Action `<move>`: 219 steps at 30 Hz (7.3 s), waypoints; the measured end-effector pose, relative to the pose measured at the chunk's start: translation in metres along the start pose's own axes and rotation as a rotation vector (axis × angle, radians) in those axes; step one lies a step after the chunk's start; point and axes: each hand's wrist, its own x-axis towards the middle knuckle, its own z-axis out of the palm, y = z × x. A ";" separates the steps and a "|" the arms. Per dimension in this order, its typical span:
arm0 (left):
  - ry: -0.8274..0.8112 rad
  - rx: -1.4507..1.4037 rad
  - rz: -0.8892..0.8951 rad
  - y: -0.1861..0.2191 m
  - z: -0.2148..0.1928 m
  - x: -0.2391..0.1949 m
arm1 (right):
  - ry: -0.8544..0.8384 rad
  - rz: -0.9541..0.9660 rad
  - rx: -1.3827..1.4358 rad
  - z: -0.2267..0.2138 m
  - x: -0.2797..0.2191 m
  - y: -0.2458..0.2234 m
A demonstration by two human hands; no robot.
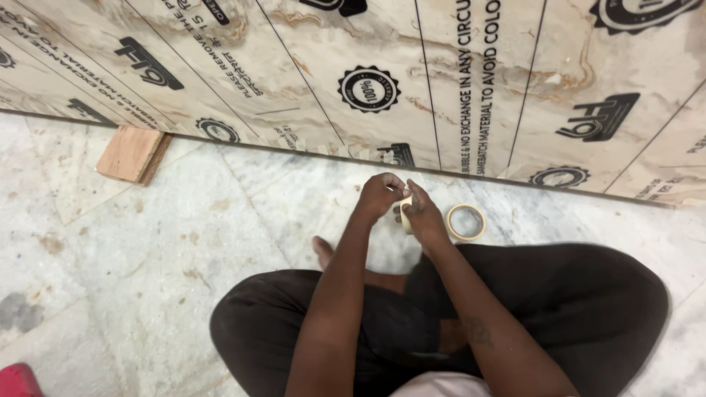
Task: The person sits on the floor and applies masking tape along the bottom edge of a large, protective film-covered panel. They pull the tape from a roll, press it onto the seam between the panel and the floor, and smooth it down with their fingers.
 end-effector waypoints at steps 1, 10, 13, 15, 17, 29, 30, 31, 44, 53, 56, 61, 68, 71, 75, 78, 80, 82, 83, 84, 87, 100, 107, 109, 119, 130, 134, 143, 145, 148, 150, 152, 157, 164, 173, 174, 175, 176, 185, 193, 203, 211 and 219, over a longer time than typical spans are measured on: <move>0.048 0.101 0.037 0.001 0.000 0.001 | 0.022 -0.034 -0.037 0.005 0.001 0.004; 0.131 0.337 0.149 0.036 -0.004 0.025 | 0.221 0.068 0.134 0.011 0.058 0.019; 0.187 0.375 0.189 0.027 0.006 0.042 | 0.204 0.117 0.299 -0.001 0.097 0.036; 0.238 0.498 0.315 0.018 0.012 0.052 | 0.196 0.150 0.396 -0.006 0.123 0.046; 0.257 0.503 0.312 0.012 0.012 0.066 | 0.183 0.185 0.488 -0.012 0.143 0.049; 0.353 0.878 0.643 0.001 0.021 0.094 | 0.179 0.254 0.546 -0.020 0.184 0.050; 0.351 0.893 0.642 0.001 0.020 0.095 | 0.187 0.265 0.543 -0.018 0.186 0.048; 0.342 0.893 0.646 -0.001 0.018 0.096 | 0.192 0.277 0.534 -0.018 0.186 0.046; 0.547 0.996 0.341 -0.020 0.016 0.105 | 0.199 0.236 0.675 -0.010 0.186 0.037; 0.483 0.964 0.201 -0.015 0.016 0.107 | 0.213 0.231 0.600 -0.007 0.176 0.028; 0.460 0.905 0.133 -0.017 0.019 0.106 | 0.285 0.200 0.422 -0.002 0.145 0.014; 0.528 0.866 0.140 -0.014 0.021 0.107 | 0.268 0.284 0.356 0.001 0.119 0.023; 0.600 0.901 0.283 -0.023 0.015 0.106 | 0.122 0.514 0.467 -0.011 0.192 0.078; 0.599 0.892 0.328 -0.026 0.012 0.110 | 0.092 0.668 0.433 -0.015 0.215 0.084; 0.585 0.924 0.371 -0.031 0.008 0.113 | -0.016 0.633 0.508 -0.008 0.241 0.098; 0.566 0.903 0.360 -0.031 0.007 0.113 | -0.047 0.650 0.419 -0.014 0.251 0.100; 0.554 0.902 0.328 -0.026 0.010 0.109 | -0.048 0.646 0.341 -0.018 0.253 0.096; 0.529 0.732 0.092 -0.019 0.016 0.107 | -0.012 0.594 0.334 -0.021 0.251 0.094; 0.500 0.559 -0.123 -0.016 0.022 0.105 | 0.007 0.570 0.332 -0.021 0.249 0.094; 0.466 0.381 -0.333 -0.014 0.029 0.103 | -0.003 0.549 0.387 -0.022 0.247 0.093; 0.272 -0.705 -0.542 -0.020 0.036 0.102 | -0.045 0.459 0.509 -0.021 0.240 0.091; 0.277 -1.256 -0.529 -0.068 0.046 0.114 | -0.166 0.313 0.871 -0.033 0.241 0.111; 0.244 -1.342 -0.510 -0.074 0.047 0.114 | -0.035 0.380 0.956 -0.030 0.258 0.138; 0.229 -1.347 -0.511 -0.076 0.047 0.116 | -0.009 0.430 0.964 -0.025 0.268 0.147; 0.163 -1.418 -0.563 -0.094 0.050 0.128 | 0.245 0.380 1.200 -0.018 0.237 0.138; 0.052 -1.398 -0.529 -0.099 0.051 0.128 | 0.351 0.170 0.720 -0.039 0.111 0.063; 0.044 -1.459 -0.452 -0.100 0.059 0.125 | 0.344 0.207 0.672 -0.050 0.091 0.062; 0.147 -1.148 -0.455 -0.071 0.045 0.111 | 0.294 0.234 0.658 -0.045 0.084 0.064; 0.165 -1.013 -0.438 -0.069 0.044 0.110 | 0.282 0.237 0.638 -0.043 0.082 0.065; 0.210 -0.840 -0.375 -0.068 0.049 0.112 | 0.269 0.238 0.619 -0.044 0.082 0.065; 0.271 -0.711 -0.357 -0.064 0.053 0.115 | 0.262 0.230 0.621 -0.043 0.083 0.065; 0.271 -0.698 -0.325 -0.058 0.054 0.117 | 0.253 0.221 0.625 -0.042 0.083 0.065; 0.377 -0.769 -0.297 -0.039 0.059 0.113 | 0.248 0.202 0.604 -0.041 0.084 0.068; 0.254 -0.735 -0.495 -0.046 0.055 0.097 | 0.246 0.198 0.578 -0.041 0.078 0.053; 0.888 -1.105 -0.320 -0.126 0.007 0.104 | 0.217 0.178 0.595 -0.027 0.071 0.046; 0.885 -1.109 -0.342 -0.121 0.007 0.109 | 0.212 0.171 0.608 -0.028 0.073 0.045; 0.832 -1.104 -0.281 -0.116 0.009 0.114 | 0.209 0.168 0.619 -0.028 0.074 0.047; 0.780 -1.098 -0.220 -0.108 0.012 0.118 | 0.206 0.165 0.631 -0.029 0.074 0.048; 0.746 -0.764 -0.184 0.007 0.023 0.099 | 0.196 0.175 0.648 -0.032 0.075 0.052; 0.766 -0.547 0.173 -0.004 0.067 0.075 | 0.169 0.157 0.652 -0.032 0.074 0.059; 0.790 -0.848 -0.238 -0.079 0.037 0.111 | 0.150 0.157 0.642 -0.026 0.078 0.056; 0.643 -0.768 -0.206 0.009 0.035 0.087 | 0.142 0.156 0.620 -0.022 0.076 0.055; 1.103 -0.602 -0.249 -0.090 0.009 0.097 | 0.141 0.144 0.647 -0.023 0.078 0.058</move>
